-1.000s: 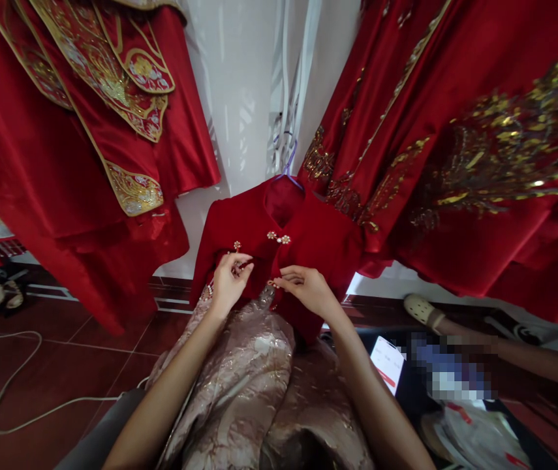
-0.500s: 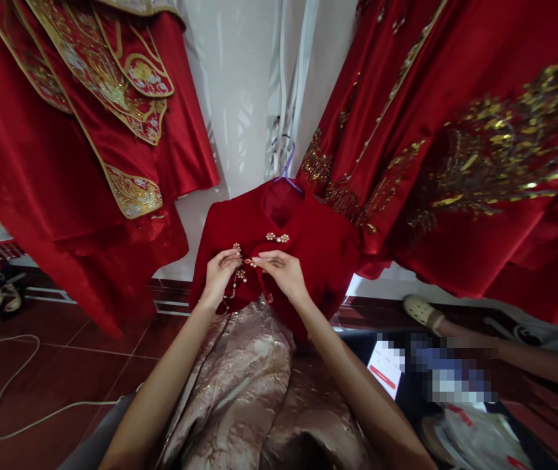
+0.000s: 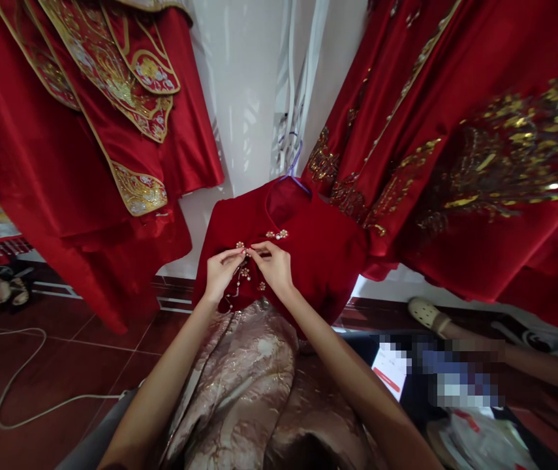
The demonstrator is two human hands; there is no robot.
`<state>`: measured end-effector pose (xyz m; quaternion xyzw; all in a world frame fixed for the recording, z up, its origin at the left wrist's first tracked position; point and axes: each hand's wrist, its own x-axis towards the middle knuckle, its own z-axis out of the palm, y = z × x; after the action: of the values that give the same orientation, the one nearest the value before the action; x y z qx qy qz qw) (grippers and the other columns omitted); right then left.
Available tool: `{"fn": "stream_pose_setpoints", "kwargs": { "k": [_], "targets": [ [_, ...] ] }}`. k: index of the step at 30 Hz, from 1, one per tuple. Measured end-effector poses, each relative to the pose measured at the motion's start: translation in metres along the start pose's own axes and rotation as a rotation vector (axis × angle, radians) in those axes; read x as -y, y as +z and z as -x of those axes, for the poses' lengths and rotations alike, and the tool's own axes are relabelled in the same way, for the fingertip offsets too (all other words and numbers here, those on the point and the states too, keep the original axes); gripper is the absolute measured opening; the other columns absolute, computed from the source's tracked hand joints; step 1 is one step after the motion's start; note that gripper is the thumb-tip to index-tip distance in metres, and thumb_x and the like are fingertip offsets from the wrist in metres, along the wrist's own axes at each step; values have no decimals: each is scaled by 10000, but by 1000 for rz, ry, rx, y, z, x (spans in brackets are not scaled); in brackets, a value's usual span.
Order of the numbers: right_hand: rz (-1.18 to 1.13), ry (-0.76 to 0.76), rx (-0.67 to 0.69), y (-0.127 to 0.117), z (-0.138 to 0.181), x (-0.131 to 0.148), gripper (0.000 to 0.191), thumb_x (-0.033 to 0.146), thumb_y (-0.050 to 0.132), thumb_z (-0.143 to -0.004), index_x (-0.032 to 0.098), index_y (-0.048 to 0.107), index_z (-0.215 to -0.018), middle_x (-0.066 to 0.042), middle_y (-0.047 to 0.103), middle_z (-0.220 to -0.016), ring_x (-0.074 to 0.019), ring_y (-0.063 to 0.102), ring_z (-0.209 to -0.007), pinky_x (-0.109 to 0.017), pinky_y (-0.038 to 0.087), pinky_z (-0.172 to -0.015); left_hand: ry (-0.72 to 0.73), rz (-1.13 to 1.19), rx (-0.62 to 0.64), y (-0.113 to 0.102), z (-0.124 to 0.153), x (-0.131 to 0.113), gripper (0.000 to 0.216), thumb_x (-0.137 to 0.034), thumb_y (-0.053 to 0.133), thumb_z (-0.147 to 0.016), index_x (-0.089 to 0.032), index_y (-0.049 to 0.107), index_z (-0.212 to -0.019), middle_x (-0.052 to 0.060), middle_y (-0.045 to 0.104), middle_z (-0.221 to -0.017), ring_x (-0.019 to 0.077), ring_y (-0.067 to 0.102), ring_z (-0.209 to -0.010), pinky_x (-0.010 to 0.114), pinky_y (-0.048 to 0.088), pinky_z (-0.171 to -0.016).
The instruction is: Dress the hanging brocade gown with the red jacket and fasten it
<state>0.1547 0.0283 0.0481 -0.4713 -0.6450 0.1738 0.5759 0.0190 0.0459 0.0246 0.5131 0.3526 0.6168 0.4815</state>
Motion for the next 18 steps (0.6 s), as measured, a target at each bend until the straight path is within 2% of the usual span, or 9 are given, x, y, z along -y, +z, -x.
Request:
{"fn": "stream_pose_setpoints", "kwargs": {
  "k": [4,9,11,14,18],
  "targets": [
    [18,-22,-21,4,0,-5,195,348,596,-802,192,668,-895,-35,703,-899,-154,669,-768,-261,555,-695,25,-91,-13,-2,-1,-3,260,-263,723,-655,-119,711,-871,86,719,-914,188,666,-862,367,494,-903],
    [51,-64,-30,5,0,-9,199,329,574,-820,187,671,-919,-40,697,-935,-157,667,-799,-259,565,-689,89,-119,58,-5,-5,3,223,-266,686,-690,-125,678,-862,74,703,-884,165,653,-836,334,499,-860],
    [45,-59,46,-2,2,-8,214,319,560,-830,197,670,-968,-37,700,-968,-156,673,-815,-263,566,-714,143,-142,43,-5,-4,11,201,-242,649,-719,-135,645,-889,60,684,-865,147,642,-822,311,500,-832],
    [60,-13,194,-19,12,-10,210,291,550,-833,213,670,-987,-27,710,-936,-154,678,-818,-273,560,-746,238,-256,-91,-4,3,26,210,-199,622,-731,-163,588,-935,36,634,-855,124,610,-786,269,499,-755],
    [117,83,364,-39,37,-25,206,283,538,-834,206,660,-981,-27,703,-846,-148,668,-743,-270,547,-681,325,-490,-178,-3,24,42,124,-171,567,-763,-185,577,-885,41,586,-897,136,578,-804,275,487,-731]
  ]
}}
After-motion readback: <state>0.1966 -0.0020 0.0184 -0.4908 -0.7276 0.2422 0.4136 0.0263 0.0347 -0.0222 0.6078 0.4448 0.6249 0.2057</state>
